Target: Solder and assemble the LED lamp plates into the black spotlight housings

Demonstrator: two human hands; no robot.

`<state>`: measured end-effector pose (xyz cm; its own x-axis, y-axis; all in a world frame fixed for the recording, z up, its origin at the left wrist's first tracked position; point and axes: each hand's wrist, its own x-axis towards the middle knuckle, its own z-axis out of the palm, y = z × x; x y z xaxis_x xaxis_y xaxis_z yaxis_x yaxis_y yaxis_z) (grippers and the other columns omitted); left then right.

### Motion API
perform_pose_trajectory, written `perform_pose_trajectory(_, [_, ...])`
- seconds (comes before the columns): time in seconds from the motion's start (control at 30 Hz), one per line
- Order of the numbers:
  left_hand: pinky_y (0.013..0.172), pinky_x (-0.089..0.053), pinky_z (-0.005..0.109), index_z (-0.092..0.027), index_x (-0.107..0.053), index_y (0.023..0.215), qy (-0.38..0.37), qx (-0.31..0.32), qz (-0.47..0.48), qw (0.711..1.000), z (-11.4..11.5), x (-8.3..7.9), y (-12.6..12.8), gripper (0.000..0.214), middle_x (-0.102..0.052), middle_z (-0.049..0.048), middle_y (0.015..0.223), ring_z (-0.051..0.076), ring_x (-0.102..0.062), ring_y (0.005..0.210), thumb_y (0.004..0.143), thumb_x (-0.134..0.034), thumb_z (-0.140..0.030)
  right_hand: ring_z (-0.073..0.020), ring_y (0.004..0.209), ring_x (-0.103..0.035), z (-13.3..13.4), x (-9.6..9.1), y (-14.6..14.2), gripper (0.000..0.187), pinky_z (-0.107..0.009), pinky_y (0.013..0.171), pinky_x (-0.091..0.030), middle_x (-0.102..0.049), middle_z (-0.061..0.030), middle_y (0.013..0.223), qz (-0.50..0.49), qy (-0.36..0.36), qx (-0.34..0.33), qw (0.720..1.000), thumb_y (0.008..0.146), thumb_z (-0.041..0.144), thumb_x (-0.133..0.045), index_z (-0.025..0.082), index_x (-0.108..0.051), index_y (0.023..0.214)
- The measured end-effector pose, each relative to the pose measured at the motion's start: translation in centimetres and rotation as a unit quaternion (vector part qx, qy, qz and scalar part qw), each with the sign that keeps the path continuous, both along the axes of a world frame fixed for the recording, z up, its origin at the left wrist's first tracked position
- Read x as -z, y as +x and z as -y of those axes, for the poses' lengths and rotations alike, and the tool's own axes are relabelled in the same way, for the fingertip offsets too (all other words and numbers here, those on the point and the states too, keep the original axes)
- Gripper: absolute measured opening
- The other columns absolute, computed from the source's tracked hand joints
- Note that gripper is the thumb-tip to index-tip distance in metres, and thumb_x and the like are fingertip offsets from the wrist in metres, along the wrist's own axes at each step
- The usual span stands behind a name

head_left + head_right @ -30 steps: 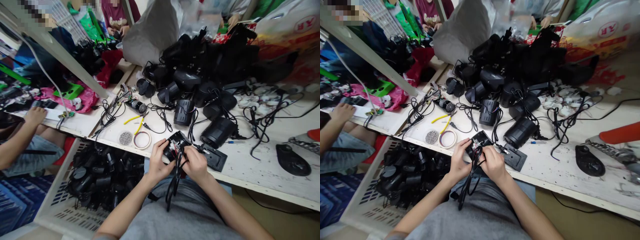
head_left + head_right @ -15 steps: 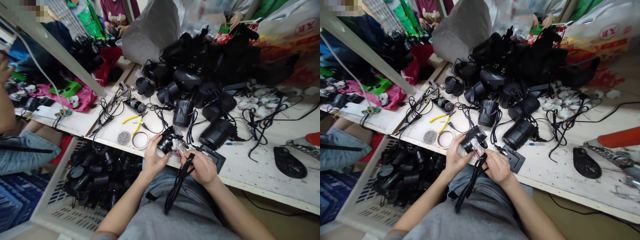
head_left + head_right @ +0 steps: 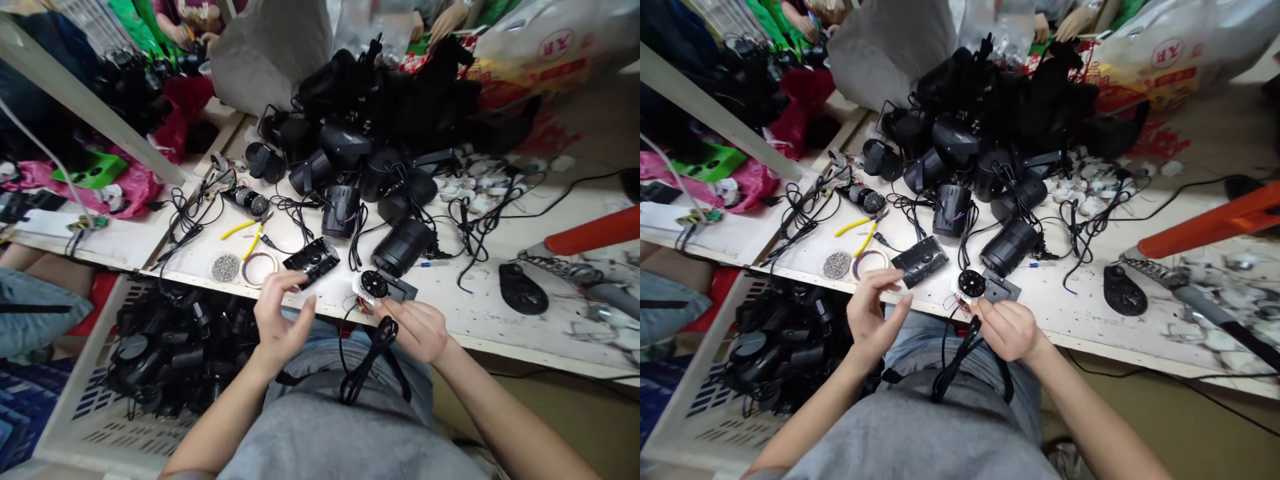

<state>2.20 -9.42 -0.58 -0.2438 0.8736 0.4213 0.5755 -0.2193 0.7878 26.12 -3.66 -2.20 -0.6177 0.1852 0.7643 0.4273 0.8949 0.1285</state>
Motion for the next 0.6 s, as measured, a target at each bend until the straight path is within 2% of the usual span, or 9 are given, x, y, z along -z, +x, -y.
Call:
perform_pose_trajectory(0.07, [0.061,-0.054,0.025,-0.018,-0.068,0.097,-0.087,0.05,0.126,0.987,0.3,-0.2,2.4,0.019,-0.068,0.0044,0.089,0.014,-0.065,0.071,0.083,-0.074,-0.03,-0.0107,0.062,-0.055,0.0,0.0,0.3,0.015,-0.023,0.056,-0.043,-0.072,-0.0086,0.077,0.016,0.01,-0.007,1.0,0.095,0.009,-0.056,0.012,-0.066,0.083])
perform_pose_trajectory(0.13, [0.053,-0.047,0.021,-0.017,-0.068,0.089,-0.187,0.091,0.223,0.952,0.1,0.3,4.6,0.022,-0.065,0.0002,0.071,0.01,-0.058,0.057,0.077,-0.08,-0.032,-0.011,0.061,-0.054,0.0,0.0,0.6,0.022,-0.024,0.056,-0.042,-0.072,-0.0105,0.078,0.024,0.015,-0.011,1.0,0.096,0.009,-0.051,0.012,-0.064,0.079])
perform_pose_trajectory(0.2, [0.052,-0.045,0.019,-0.016,-0.067,0.084,-0.245,0.113,0.299,0.916,-0.3,1.0,6.1,0.028,-0.063,-0.0014,0.064,0.009,-0.055,0.055,0.071,-0.084,-0.035,-0.0114,0.062,-0.053,0.2,0.1,0.8,0.024,-0.024,0.056,-0.041,-0.072,-0.0115,0.078,0.026,0.023,-0.009,0.999,0.096,0.008,-0.051,0.013,-0.062,0.074])
perform_pose_trajectory(0.33, [0.056,-0.047,0.021,-0.015,-0.066,0.08,-0.281,0.148,0.394,0.863,-0.8,2.0,7.1,0.039,-0.064,-0.0005,0.066,0.009,-0.056,0.059,0.063,-0.09,-0.042,-0.0109,0.063,-0.052,0.7,0.4,1.4,0.024,-0.024,0.058,-0.04,-0.07,-0.0096,0.079,0.023,0.032,0.003,0.999,0.093,0.009,-0.058,0.016,-0.059,0.069])
perform_pose_trajectory(0.47, [0.051,-0.04,0.02,-0.015,-0.066,0.075,-0.304,0.17,0.399,0.848,-0.9,2.1,7.4,0.042,-0.057,-0.004,0.057,0.007,-0.047,0.051,0.064,-0.089,-0.049,-0.0114,0.062,-0.05,1.2,0.6,1.8,0.034,-0.025,0.056,-0.039,-0.069,-0.0075,0.077,0.046,0.03,0.014,0.998,0.097,0.01,-0.047,0.018,-0.057,0.065])
perform_pose_trajectory(0.6, [0.051,-0.04,0.021,-0.015,-0.064,0.067,-0.271,0.163,0.375,0.871,-1.2,2.4,7.8,0.04,-0.058,-0.0021,0.062,0.007,-0.048,0.052,0.068,-0.086,-0.048,-0.0122,0.061,-0.048,1.3,0.7,1.9,0.036,-0.026,0.056,-0.037,-0.067,-0.0071,0.072,0.053,0.031,0.017,0.998,0.096,0.009,-0.045,0.018,-0.055,0.063])
